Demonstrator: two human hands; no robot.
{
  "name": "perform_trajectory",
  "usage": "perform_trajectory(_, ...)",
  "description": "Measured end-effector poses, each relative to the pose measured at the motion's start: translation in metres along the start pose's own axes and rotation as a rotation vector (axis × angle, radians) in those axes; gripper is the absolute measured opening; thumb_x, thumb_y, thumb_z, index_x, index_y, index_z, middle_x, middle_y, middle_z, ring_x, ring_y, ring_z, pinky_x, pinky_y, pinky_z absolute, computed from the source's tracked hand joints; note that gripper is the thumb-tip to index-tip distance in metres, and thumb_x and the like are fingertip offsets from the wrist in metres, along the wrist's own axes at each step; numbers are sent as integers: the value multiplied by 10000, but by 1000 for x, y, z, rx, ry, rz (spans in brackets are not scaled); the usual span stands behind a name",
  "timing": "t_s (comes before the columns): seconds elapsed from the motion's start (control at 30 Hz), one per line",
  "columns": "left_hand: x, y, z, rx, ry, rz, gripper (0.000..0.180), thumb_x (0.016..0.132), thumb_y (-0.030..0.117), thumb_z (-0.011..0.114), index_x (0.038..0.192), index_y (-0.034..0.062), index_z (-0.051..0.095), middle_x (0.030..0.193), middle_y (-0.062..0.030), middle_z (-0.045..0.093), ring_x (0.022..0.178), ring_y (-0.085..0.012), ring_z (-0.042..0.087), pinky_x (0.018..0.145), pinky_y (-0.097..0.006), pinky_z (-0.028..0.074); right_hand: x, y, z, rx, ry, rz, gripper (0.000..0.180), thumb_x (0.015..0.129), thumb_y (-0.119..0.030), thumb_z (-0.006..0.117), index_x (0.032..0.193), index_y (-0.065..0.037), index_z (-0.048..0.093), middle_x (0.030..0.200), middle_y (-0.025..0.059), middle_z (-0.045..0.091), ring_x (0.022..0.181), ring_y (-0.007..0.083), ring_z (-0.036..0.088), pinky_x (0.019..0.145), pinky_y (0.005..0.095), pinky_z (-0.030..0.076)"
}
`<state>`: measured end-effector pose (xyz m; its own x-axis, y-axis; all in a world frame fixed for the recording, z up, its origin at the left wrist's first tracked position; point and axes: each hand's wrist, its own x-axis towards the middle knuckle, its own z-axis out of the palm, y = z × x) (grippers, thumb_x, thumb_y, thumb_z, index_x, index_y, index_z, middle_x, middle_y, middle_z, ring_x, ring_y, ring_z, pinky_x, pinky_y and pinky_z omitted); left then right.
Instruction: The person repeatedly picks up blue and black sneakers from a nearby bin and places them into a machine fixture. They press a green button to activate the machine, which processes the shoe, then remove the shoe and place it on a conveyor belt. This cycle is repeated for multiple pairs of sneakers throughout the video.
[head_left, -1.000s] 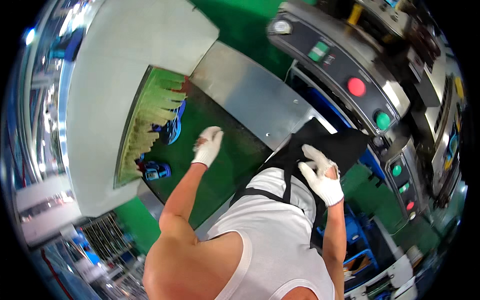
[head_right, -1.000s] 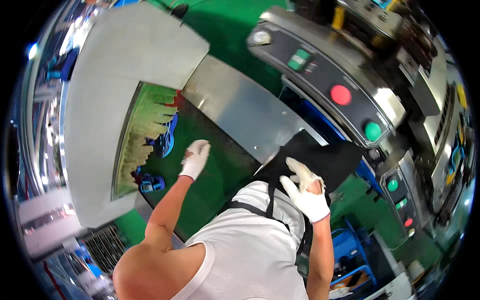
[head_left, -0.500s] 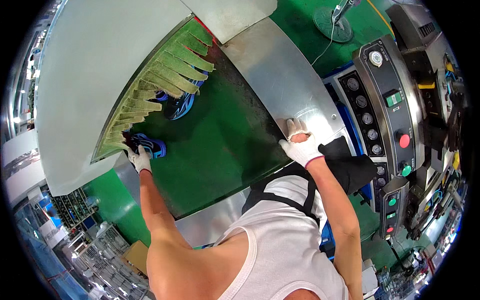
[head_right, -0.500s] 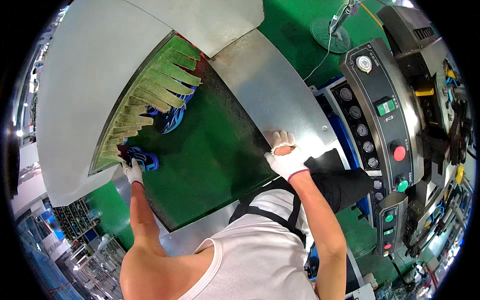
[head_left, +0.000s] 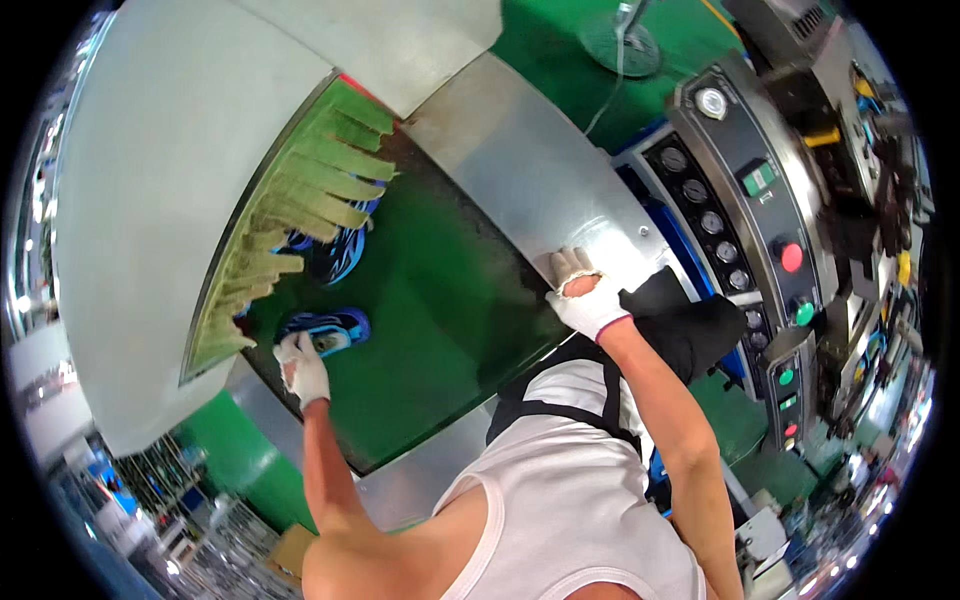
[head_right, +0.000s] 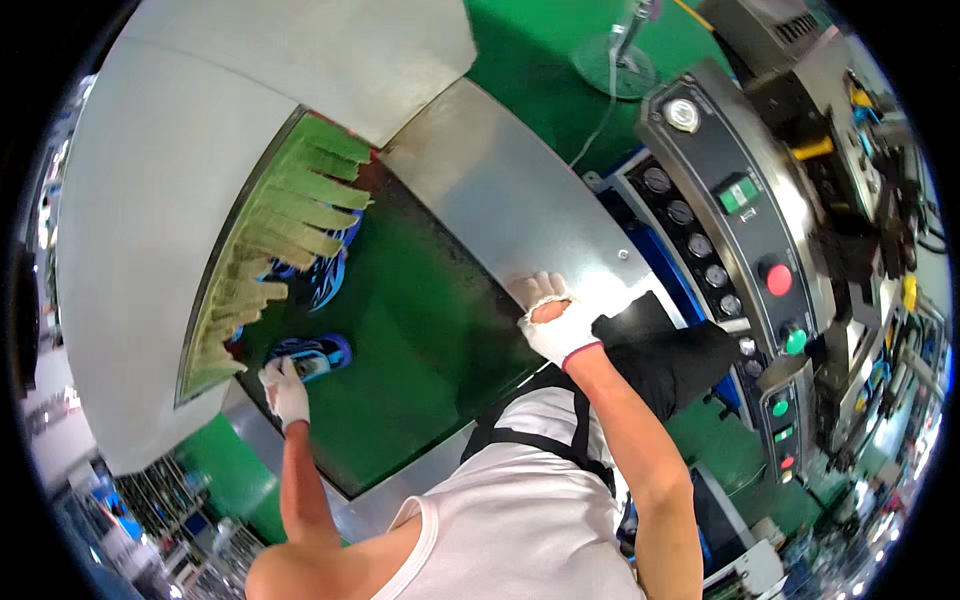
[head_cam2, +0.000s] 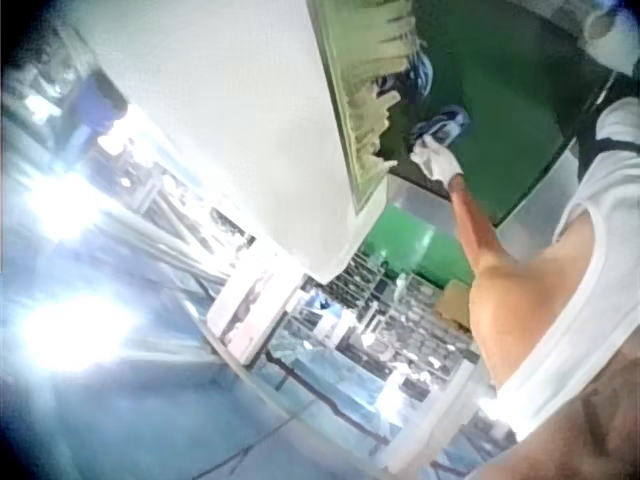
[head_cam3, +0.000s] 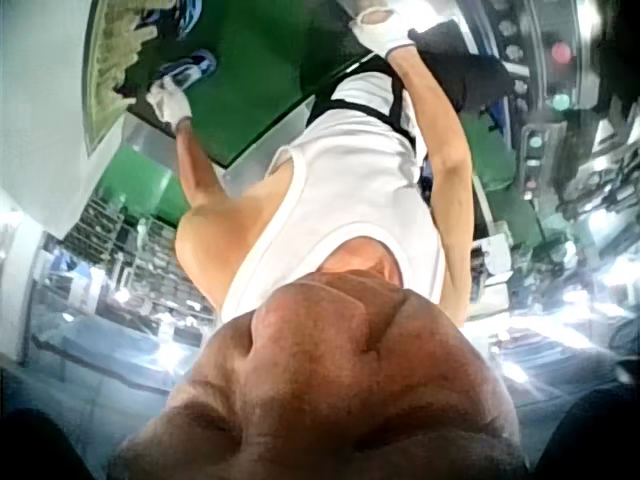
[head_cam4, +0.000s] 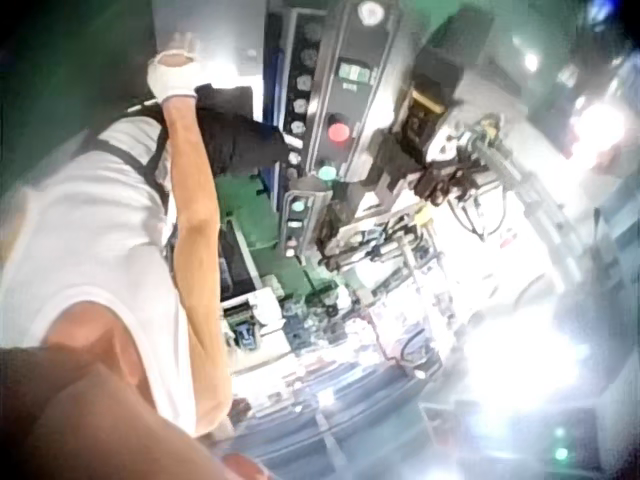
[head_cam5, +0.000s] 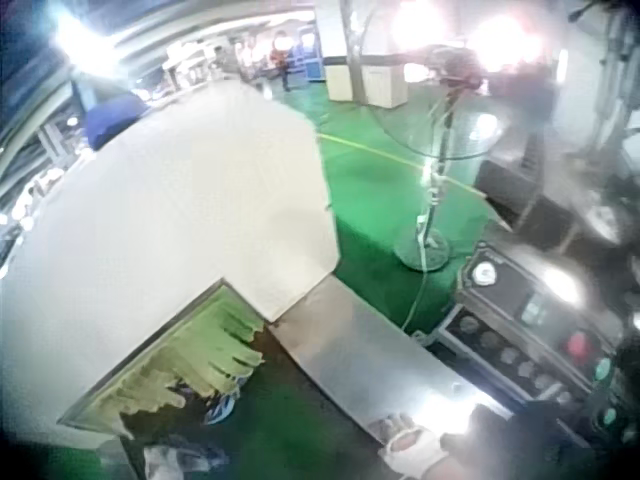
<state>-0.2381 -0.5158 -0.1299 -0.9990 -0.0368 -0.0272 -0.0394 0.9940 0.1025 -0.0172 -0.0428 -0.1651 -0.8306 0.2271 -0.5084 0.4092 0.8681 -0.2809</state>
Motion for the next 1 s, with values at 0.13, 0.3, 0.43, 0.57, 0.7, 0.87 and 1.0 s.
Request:
perform_trajectory(0.13, -72, 108, 12, -241, -106, 150, 392, 989, 384, 715, 1231, 77, 687, 1244, -188, 614, 1113, -414, 655, 929, -533, 528, 4, -8, -8, -98, -170, 36, 652, 1067, -350, 388, 1621, -6, 391, 1717, 228, 334, 1589, 388, 332, 1309, 472, 244)
perform_trajectory(0.3, -77, 156, 43, -352, -18, 586, 379, 976, 297, 739, 1275, 76, 667, 1362, -164, 574, 1183, -403, 628, 981, -519, 525, 12, 12, 13, 54, 156, -8, 354, 946, -249, 564, 1198, -52, 715, 1293, 191, 707, 1259, 373, 646, 1040, 482, 520)
perform_trajectory(0.43, -61, 175, 14, -154, -307, 519, 315, 1029, 247, 624, 1236, 14, 673, 1276, -187, 616, 1191, -378, 625, 996, -481, 510, 26, 10, 25, 183, 187, -16, 336, 809, -338, 699, 929, -39, 791, 1025, 198, 771, 990, 364, 751, 865, 474, 599)
perform_trajectory(0.57, -70, 221, -25, -218, -287, 728, 222, 1000, 126, 631, 1128, -50, 670, 1128, -213, 614, 1081, -406, 623, 979, -478, 494, -22, -5, -47, 604, 215, -179, 565, 756, -459, 783, 996, 43, 685, 994, 239, 723, 967, 434, 718, 872, 482, 583)
perform_trajectory(0.7, -118, 313, -48, -445, -357, 1052, 252, 952, 119, 709, 1115, -68, 665, 1082, -207, 621, 1024, -381, 627, 938, -461, 494, -43, -42, -48, 395, 511, -150, 433, 707, -383, 802, 905, -4, 732, 903, 211, 749, 869, 407, 748, 751, 475, 599)
perform_trajectory(0.87, -169, 411, -68, -679, -537, 1250, 277, 914, 176, 769, 1070, -32, 675, 1040, -166, 621, 1022, -336, 619, 935, -438, 489, -119, 6, -85, 606, 710, 164, 217, 877, -165, 672, 1017, -1, 689, 891, 231, 733, 836, 411, 754, 725, 491, 585)
perform_trajectory(1.0, -227, 480, -107, -526, -647, 1694, 356, 853, 123, 830, 1154, -2, 687, 1161, -175, 672, 996, -355, 682, 895, -456, 545, -189, 54, -65, 649, 928, 164, 368, 888, -230, 695, 1142, 31, 640, 864, 222, 726, 803, 373, 750, 752, 471, 582)
